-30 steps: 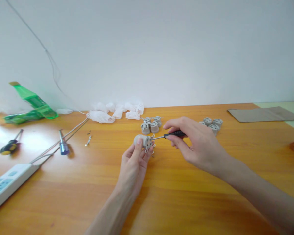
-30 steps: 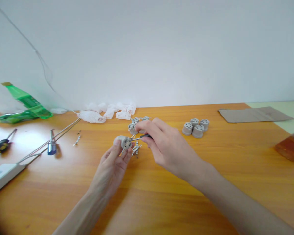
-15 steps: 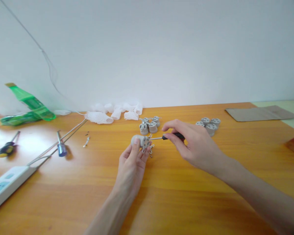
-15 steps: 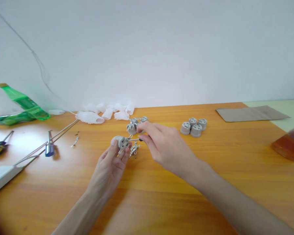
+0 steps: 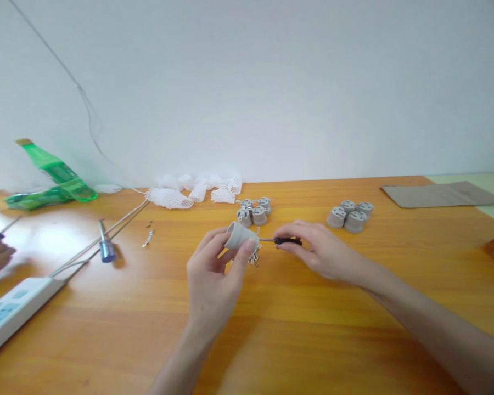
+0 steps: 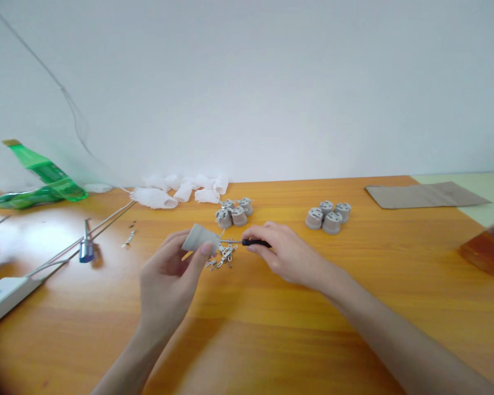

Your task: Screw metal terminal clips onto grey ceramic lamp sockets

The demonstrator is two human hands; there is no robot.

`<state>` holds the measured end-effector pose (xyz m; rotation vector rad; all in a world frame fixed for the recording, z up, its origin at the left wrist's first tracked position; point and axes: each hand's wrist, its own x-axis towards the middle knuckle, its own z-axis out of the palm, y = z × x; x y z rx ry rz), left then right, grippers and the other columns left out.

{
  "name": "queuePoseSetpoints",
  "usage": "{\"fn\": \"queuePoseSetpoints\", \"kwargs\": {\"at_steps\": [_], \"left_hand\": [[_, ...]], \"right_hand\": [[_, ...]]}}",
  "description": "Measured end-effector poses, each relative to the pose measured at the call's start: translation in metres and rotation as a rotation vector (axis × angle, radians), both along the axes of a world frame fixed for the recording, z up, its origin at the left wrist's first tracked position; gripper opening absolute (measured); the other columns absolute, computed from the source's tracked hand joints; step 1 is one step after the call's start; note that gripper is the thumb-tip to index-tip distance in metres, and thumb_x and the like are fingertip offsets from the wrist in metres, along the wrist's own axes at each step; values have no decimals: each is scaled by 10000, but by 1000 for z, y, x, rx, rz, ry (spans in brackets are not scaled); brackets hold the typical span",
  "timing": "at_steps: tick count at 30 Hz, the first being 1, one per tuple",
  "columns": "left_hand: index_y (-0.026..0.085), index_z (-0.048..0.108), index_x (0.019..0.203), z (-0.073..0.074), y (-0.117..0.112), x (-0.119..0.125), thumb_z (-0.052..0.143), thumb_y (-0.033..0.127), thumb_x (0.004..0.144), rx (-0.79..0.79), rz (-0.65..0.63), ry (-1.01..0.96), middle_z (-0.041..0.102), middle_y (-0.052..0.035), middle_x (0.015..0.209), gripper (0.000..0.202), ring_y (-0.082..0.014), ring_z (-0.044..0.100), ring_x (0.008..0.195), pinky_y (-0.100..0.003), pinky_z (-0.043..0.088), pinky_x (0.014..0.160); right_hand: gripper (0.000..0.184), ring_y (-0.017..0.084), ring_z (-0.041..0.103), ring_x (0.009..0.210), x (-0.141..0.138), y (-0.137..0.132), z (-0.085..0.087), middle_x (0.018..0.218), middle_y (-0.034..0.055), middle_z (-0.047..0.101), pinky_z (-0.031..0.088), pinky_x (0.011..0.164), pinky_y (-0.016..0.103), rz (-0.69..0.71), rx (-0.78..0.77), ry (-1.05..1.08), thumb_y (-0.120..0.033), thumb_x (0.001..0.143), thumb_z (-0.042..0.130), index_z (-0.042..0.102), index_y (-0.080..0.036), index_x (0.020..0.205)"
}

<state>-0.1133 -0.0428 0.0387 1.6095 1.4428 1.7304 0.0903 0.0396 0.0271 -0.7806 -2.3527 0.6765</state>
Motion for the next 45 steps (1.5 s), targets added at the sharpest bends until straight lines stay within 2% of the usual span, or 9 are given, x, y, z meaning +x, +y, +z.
{"fn": "queuePoseSetpoints", "kwargs": {"at_steps": [3,6,9,15,23,32,36,41,45], "left_hand": [[187,715,949,9,-6,6,794,157,803,246,42,405,693,-46,983,169,-142,683,865,-241,598,784],[188,659,1058,14,-12,11,807,89,773,378,32,583,711,-34,982,337,-127,692,856,-229,594,823],[177,597,1142,13,-14,12,816,84,762,402,-8,588,718,-42,1007,449,-126,700,865,-223,597,830],[202,577,1166,10,-14,10,797,76,772,413,-8,632,720,-41,1015,468,-144,707,886,-245,606,837],[222,634,1079,13,-14,9,751,99,814,391,16,738,704,-81,1057,315,-160,705,879,-235,595,823],[195,596,1099,15,-11,10,676,78,868,337,-20,732,661,-93,1046,270,-161,673,930,-234,576,841],[217,597,1098,14,-12,9,698,95,861,333,-41,727,691,-77,1045,285,-162,689,928,-238,578,857],[243,578,1208,10,-14,7,724,100,837,346,-22,684,739,-67,1083,424,-182,720,951,-269,588,892],[262,619,1205,7,-14,6,722,111,837,338,-32,653,756,-67,1091,411,-198,733,954,-288,599,882]], "right_hand": [[195,204,682,1001,-2,0,-8,1111,62,743,507,899,336,36,-36,-2,-185,999,531,665,-206,1139],[196,200,685,1004,-5,-4,-9,1111,56,744,504,903,325,67,-50,27,-185,996,526,666,-213,1131],[195,195,688,974,-6,-7,-9,1092,54,748,506,875,311,80,-56,49,-172,986,525,669,-214,1112],[206,192,686,940,-7,-6,-12,1052,59,747,512,852,308,92,-56,61,-145,974,515,673,-206,1090],[184,204,694,946,-6,-7,-10,1058,65,747,528,848,329,70,-42,44,-193,988,516,663,-208,1097],[214,220,696,992,-6,-6,-14,1108,71,749,525,889,366,55,-32,25,-208,998,507,669,-215,1138],[216,215,702,975,-8,-8,-15,1107,67,755,528,876,356,68,-42,24,-190,992,510,666,-216,1138],[212,215,704,1018,-9,-10,-14,1146,63,754,527,911,355,80,-78,71,-195,1002,511,671,-224,1139],[194,204,701,991,-10,-12,-11,1141,52,752,526,890,341,82,-97,74,-191,1003,516,664,-227,1122]]}}
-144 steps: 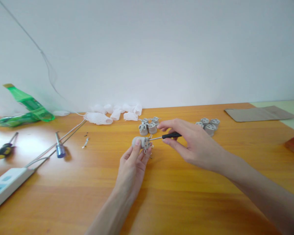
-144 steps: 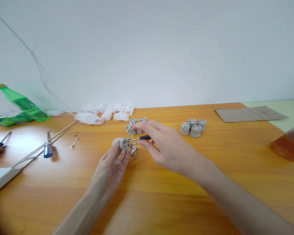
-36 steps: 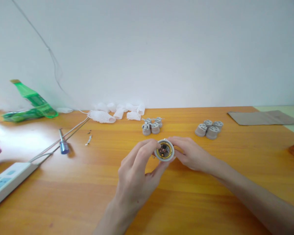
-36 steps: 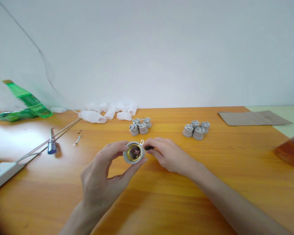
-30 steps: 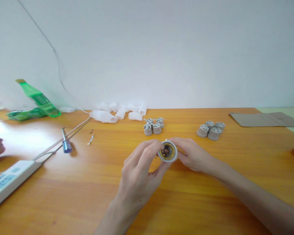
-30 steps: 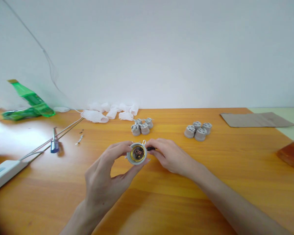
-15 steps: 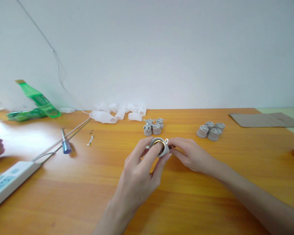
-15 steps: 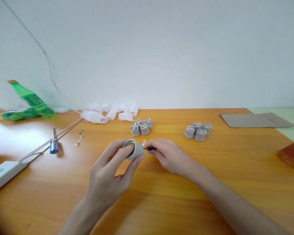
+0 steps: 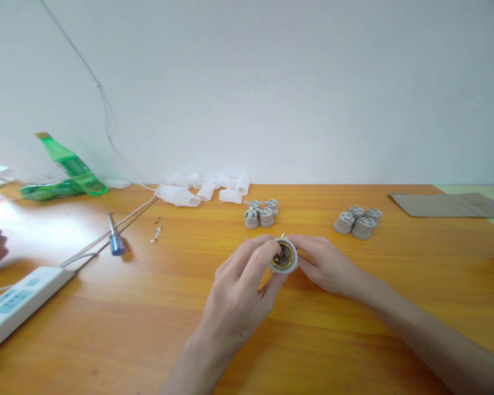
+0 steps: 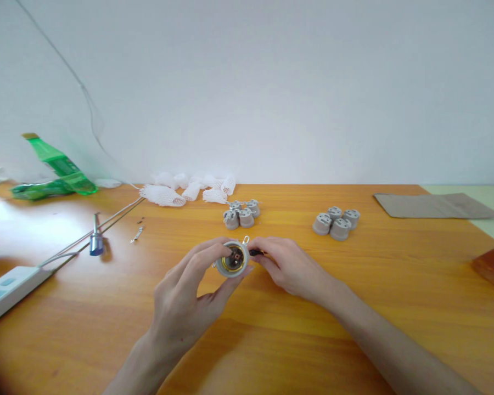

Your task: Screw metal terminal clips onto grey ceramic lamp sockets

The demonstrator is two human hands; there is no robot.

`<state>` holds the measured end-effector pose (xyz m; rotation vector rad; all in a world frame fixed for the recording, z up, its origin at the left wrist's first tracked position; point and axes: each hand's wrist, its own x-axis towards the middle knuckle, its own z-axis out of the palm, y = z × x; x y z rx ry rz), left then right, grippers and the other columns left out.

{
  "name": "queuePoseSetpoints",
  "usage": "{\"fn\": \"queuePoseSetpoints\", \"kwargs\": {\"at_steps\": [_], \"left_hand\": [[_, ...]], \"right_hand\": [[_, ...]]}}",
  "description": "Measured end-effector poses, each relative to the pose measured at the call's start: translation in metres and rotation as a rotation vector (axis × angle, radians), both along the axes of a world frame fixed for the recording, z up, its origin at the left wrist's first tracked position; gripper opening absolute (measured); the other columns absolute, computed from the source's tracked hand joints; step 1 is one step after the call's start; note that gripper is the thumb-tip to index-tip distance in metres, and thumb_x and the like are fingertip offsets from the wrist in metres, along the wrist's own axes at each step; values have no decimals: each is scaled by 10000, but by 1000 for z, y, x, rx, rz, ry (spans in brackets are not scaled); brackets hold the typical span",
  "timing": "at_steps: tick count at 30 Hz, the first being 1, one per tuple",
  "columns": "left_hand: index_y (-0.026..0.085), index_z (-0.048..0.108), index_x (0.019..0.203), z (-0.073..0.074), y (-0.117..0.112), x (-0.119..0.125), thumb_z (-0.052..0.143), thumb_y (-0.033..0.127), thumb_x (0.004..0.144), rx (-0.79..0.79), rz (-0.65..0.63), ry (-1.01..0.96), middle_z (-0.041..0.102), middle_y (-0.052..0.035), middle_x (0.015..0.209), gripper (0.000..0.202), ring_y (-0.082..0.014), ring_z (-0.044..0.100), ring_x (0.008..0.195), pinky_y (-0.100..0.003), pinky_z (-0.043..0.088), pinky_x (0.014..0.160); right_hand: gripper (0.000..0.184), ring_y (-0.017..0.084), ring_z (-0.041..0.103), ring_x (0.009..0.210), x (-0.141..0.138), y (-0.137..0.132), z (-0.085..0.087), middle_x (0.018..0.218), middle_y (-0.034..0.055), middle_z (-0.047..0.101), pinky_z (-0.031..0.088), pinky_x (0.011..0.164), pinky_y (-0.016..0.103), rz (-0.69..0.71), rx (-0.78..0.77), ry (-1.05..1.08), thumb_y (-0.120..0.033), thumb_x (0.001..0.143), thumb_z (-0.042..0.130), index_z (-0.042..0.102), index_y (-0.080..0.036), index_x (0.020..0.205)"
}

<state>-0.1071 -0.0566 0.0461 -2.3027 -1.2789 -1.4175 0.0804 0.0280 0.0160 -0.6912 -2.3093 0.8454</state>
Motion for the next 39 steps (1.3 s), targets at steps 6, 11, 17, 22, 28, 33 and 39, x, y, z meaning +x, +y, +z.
{"fn": "queuePoseSetpoints", "kwargs": {"at_steps": [6,11,17,22,28,33,39], "left_hand": [[265,728,1085,5,-1,3,735,123,828,-66,3,-110,771,-60,1072,295,-196,736,929,-285,598,876],[231,771,954,5,4,0,809,211,782,-199,68,-462,776,-54,991,177,-207,723,888,-311,587,875],[160,769,913,-7,16,-2,817,360,787,-508,40,-1015,777,-61,908,242,-197,720,867,-300,581,841],[172,770,947,-16,22,2,832,378,775,-613,-118,-1360,778,-56,1019,275,-169,723,967,-306,556,964],[166,773,954,-15,22,6,859,360,754,-708,-205,-1482,771,-65,1107,292,-191,732,1045,-315,543,1028],[169,773,982,-13,21,7,841,354,782,-712,-236,-1511,775,-58,1119,281,-182,730,1061,-290,543,1032],[176,771,975,-12,19,8,842,368,779,-725,-243,-1501,777,-55,1112,284,-188,730,1058,-308,540,1045]], "right_hand": [[198,200,696,1014,1,1,-5,1160,60,747,525,911,345,-19,46,11,-196,1007,521,659,-220,1149],[257,197,667,1006,3,4,-4,1093,69,724,523,912,352,-97,168,78,-225,1032,501,662,-224,1231],[348,195,648,970,2,-4,22,1150,98,642,551,824,342,-185,349,103,-146,1018,464,644,-246,1298],[348,212,668,1025,7,-8,41,1168,89,661,570,884,364,-188,403,76,-85,966,507,615,-247,1255],[235,196,702,986,10,-7,48,1124,57,736,572,891,343,-232,414,118,-166,1015,513,619,-240,1212],[320,199,657,1140,11,-8,52,1236,78,678,537,984,334,-157,397,107,-96,971,546,600,-226,1259],[183,173,721,917,9,-10,53,1026,35,747,574,837,294,-243,353,148,-157,1012,515,611,-224,1154]]}}
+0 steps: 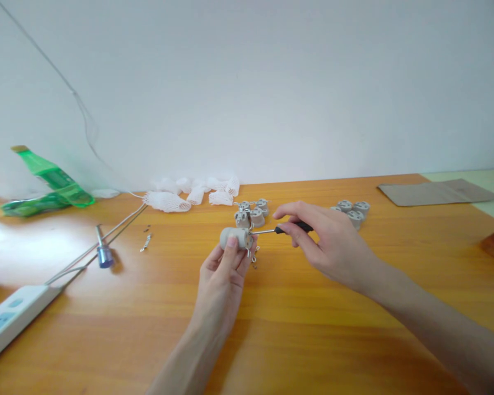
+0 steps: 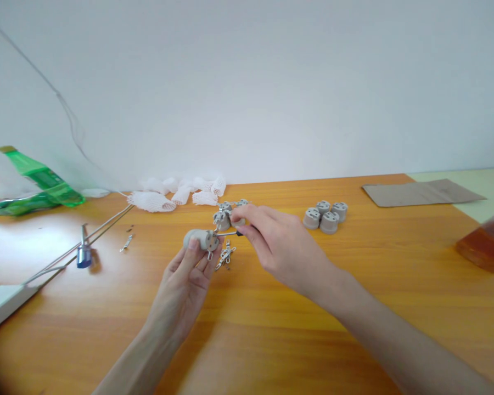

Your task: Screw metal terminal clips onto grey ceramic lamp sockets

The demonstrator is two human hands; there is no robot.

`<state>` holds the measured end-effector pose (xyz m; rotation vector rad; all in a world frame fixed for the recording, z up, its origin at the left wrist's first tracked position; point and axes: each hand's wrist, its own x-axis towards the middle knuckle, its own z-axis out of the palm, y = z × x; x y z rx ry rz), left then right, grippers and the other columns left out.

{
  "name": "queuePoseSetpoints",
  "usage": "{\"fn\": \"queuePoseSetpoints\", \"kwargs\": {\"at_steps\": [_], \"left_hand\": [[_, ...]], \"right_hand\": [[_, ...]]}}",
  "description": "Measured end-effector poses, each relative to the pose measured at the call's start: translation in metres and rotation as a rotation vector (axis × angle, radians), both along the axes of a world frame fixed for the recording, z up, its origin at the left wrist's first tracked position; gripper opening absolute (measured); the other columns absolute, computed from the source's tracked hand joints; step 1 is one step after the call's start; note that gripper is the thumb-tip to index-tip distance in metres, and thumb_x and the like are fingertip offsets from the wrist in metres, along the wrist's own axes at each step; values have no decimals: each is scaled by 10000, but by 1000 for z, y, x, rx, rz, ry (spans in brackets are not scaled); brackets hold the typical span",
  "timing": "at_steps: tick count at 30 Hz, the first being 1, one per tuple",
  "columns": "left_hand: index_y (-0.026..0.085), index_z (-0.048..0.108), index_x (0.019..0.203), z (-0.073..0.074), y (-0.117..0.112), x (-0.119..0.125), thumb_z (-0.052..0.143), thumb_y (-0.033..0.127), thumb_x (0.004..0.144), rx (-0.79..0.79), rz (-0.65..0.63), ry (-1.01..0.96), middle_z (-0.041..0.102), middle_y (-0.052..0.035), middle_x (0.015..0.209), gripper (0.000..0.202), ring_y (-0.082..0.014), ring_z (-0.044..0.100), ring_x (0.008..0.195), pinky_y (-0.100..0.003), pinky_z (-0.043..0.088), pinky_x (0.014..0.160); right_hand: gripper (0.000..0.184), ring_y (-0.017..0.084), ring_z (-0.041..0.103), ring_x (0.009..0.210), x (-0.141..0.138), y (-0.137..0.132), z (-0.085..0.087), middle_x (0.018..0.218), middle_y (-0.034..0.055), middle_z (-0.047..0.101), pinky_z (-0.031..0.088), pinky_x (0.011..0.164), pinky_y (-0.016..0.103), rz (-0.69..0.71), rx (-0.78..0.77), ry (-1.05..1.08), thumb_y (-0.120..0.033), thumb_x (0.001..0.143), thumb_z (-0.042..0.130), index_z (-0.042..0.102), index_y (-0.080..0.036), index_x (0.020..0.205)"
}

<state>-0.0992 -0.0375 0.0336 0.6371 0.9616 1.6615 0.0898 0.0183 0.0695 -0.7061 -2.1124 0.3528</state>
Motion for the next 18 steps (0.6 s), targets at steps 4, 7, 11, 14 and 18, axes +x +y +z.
{"fn": "queuePoseSetpoints", "kwargs": {"at_steps": [4,7,11,14,18], "left_hand": [[175,771,961,1,0,-1,850,371,768,8,10,-13,780,-54,1099,286,-186,732,1050,-313,540,1047],[166,771,953,1,0,-2,854,355,767,14,22,-28,784,-54,1076,278,-182,735,1034,-308,540,1043],[151,777,951,1,-1,-1,847,333,779,13,10,-42,785,-51,1050,260,-170,738,1008,-289,547,1028],[150,778,963,1,-1,-1,832,329,797,25,8,-53,787,-51,1052,250,-172,737,1023,-275,557,1013],[156,777,976,2,0,-2,824,333,806,32,7,-51,789,-51,1060,250,-181,739,1035,-271,567,999]], "right_hand": [[280,177,693,1041,-3,-1,1,1185,60,705,562,910,301,61,-5,-12,-115,975,561,584,-222,1232],[313,170,701,1004,-4,-2,0,1173,54,703,570,906,308,68,-8,27,-74,950,571,579,-229,1221],[173,165,721,883,-4,-3,-1,1049,42,738,585,836,315,2,-21,72,-144,1000,537,587,-220,1147],[259,180,697,1016,-1,-2,-1,1168,65,702,571,895,318,71,4,41,-110,974,559,577,-224,1206],[241,157,710,921,-1,-1,-2,1088,35,716,570,825,280,51,-6,73,-93,954,578,575,-232,1150]]}}
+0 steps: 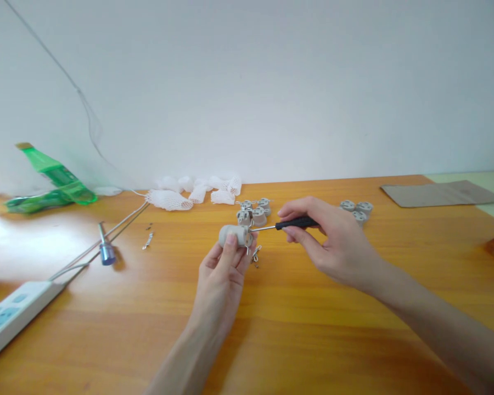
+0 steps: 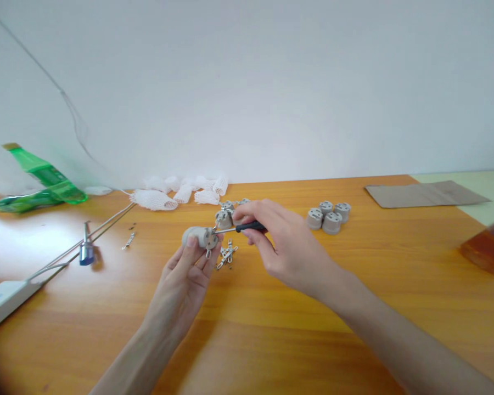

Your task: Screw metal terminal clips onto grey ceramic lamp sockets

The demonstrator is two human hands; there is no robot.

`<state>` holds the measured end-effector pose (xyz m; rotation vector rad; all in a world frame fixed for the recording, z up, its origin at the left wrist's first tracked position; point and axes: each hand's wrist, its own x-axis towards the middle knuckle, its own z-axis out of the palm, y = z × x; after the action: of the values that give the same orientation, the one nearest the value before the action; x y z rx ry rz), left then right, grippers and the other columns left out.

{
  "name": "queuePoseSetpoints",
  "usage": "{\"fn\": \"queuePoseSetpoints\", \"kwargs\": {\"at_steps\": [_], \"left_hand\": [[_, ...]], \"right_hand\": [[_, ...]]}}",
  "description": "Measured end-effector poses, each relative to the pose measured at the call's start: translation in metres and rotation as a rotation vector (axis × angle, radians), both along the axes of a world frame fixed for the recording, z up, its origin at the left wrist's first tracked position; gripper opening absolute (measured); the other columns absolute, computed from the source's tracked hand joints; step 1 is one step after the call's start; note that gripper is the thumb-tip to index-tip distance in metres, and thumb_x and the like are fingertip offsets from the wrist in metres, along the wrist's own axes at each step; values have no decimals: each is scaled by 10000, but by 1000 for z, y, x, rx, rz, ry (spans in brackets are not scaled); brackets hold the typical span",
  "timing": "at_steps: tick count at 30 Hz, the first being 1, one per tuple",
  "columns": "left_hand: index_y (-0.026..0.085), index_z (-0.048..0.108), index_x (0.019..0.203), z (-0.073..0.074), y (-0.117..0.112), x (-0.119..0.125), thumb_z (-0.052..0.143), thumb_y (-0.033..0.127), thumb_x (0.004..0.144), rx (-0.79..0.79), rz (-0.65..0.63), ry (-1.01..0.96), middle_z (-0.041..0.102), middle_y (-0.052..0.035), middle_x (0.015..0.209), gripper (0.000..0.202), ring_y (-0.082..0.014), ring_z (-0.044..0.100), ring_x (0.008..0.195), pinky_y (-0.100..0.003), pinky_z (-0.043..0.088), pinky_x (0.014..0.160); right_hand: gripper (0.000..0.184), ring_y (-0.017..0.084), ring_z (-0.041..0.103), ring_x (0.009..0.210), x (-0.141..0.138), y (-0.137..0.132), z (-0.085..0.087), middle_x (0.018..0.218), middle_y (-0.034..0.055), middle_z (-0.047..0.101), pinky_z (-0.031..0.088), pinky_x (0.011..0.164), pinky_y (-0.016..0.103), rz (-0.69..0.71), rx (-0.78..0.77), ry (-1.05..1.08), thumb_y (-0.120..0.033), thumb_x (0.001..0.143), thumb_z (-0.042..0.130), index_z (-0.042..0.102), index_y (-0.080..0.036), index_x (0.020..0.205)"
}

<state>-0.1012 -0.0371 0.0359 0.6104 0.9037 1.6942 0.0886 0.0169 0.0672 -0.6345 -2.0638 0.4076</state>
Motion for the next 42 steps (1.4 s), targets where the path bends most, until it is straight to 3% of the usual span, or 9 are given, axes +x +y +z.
{"fn": "queuePoseSetpoints", "kwargs": {"at_steps": [4,9,15,20,26,32,35,38,42], "left_hand": [[157,775,972,1,1,-2,827,341,801,-3,-5,0,788,-51,1075,257,-187,739,1044,-284,561,1019],[151,777,958,1,1,-4,834,330,795,-1,15,-12,793,-55,1063,249,-188,738,1048,-284,563,1019],[138,783,957,0,0,-3,823,318,807,-1,-3,-6,794,-63,1057,238,-187,748,1017,-275,581,987],[146,783,948,2,1,-5,840,324,787,-2,39,-13,796,-56,1052,246,-176,746,1014,-268,574,996],[158,780,961,1,0,-2,847,325,779,-13,14,-3,796,-55,1050,256,-186,744,1033,-298,559,1029],[143,779,959,2,2,-6,850,309,775,-4,35,-10,794,-64,1071,257,-175,746,1018,-268,569,1005],[144,781,953,2,0,-4,845,313,779,-14,3,12,794,-65,1052,251,-186,751,1000,-291,571,1009],[153,783,935,2,-2,-2,834,324,790,-21,-14,23,795,-57,1034,230,-192,752,995,-308,570,1013],[166,781,919,4,-2,-2,832,354,789,-3,-4,39,794,-49,1026,234,-207,744,1036,-338,537,1068]], "right_hand": [[124,124,660,625,-3,-2,-2,850,-15,722,533,617,256,-80,-68,-42,-205,1021,519,558,-228,1137],[287,164,685,1047,-5,-1,-5,1195,49,677,553,917,294,44,-36,21,-97,956,569,529,-239,1202],[131,121,659,652,-3,1,-4,859,-15,691,537,647,260,-64,-70,-4,-166,1003,541,535,-236,1113],[253,182,684,1029,-4,-1,-3,1165,57,687,557,877,311,41,4,-22,-96,971,549,551,-240,1179],[136,115,654,628,-5,-2,-4,913,-10,733,516,616,254,-44,-61,-39,-169,1016,519,549,-235,1131],[294,176,675,1081,-6,-2,-6,1219,54,675,545,925,302,59,5,5,-77,958,554,558,-241,1202],[218,129,695,774,-4,-2,-6,1002,14,710,562,736,260,-17,-42,37,-112,966,568,563,-240,1143],[147,110,611,542,-1,-1,-4,777,-32,694,516,585,257,-80,-107,-10,-199,1019,518,553,-233,1158],[245,175,708,936,0,1,0,1120,57,714,572,860,336,21,-65,2,-156,992,539,544,-237,1222]]}}
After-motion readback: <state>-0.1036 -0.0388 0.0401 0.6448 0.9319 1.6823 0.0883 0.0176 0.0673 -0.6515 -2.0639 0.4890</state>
